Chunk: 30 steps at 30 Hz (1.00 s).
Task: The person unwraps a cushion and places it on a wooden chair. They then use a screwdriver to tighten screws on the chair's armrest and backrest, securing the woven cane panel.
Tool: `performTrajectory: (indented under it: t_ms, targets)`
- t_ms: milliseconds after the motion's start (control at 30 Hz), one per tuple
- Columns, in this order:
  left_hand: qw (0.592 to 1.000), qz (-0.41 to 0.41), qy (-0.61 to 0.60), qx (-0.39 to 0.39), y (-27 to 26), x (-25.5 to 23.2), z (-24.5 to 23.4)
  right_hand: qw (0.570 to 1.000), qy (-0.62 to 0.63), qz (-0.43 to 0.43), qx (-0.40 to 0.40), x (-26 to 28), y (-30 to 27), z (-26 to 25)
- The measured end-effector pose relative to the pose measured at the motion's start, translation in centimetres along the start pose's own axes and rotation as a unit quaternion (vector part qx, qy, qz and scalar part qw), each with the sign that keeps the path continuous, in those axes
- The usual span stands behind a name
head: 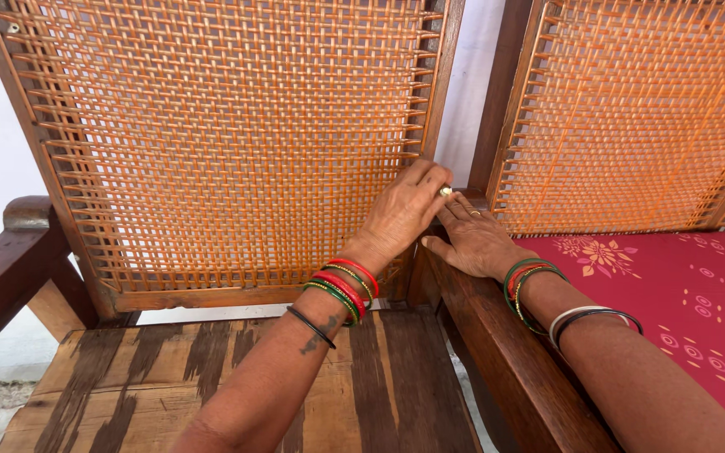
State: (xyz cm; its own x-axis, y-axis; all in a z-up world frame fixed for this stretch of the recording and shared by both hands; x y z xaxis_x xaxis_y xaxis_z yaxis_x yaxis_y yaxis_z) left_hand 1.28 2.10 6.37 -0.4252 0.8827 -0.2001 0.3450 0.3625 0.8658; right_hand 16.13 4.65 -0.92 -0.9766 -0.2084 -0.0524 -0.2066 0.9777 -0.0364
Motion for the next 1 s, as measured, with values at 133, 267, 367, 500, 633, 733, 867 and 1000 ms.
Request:
performTrajectory:
  t_ms: [133, 267, 367, 500, 633, 733, 867, 1000]
  targets:
    - [0.999, -0.027, 0.021, 0.021, -0.2, 0.6, 1.1, 1.0, 0.009, -0.001, -0.006, 0.0, -0.1, -0.1]
    - [0.997, 0.007, 0.055, 0.061, -0.2, 0.2, 2.4, 1.0, -0.014, 0.009, 0.01, 0.5, -0.3, -0.5]
    - [0.99, 0.03, 0.087, 0.11, -0.3, -0.1, 3.3, 0.998, -0.02, 0.036, 0.045, 0.6, -0.7, -0.6]
    - [0.989, 0.054, 0.097, 0.103, -0.2, -0.4, 3.8, 0.997, -0.022, 0.043, 0.061, 0.5, -0.7, -0.6]
    - [0.995, 0.023, 0.089, 0.032, 0.2, 0.7, 3.1, 1.0, -0.021, -0.01, -0.009, 0.6, -0.3, -0.8]
    - [0.998, -0.042, 0.041, 0.031, 0.5, 1.7, 3.0, 0.999, -0.007, 0.02, 0.026, 0.0, 0.0, 0.1]
    - [0.995, -0.098, -0.006, -0.005, 0.3, 1.9, 2.1, 1.0, 0.004, 0.014, 0.015, 0.0, 0.1, 0.0]
    - [0.997, -0.067, 0.003, -0.038, 0.5, 1.2, 1.0, 1.0, 0.012, 0.004, -0.003, 0.4, -0.3, -0.5]
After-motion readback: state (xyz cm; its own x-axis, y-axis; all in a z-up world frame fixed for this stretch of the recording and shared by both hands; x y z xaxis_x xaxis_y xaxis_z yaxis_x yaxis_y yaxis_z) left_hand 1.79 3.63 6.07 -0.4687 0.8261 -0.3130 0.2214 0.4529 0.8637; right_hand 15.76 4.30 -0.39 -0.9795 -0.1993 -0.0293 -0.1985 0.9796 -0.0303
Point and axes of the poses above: each hand's wrist, its own y-axis towards the middle knuckle, its own z-axis out of the palm, x = y × z, the point moved 6 cm from there along y, towards the middle knuckle, and after that the axes turned 5 degrees about y, right-handed, at the moved point
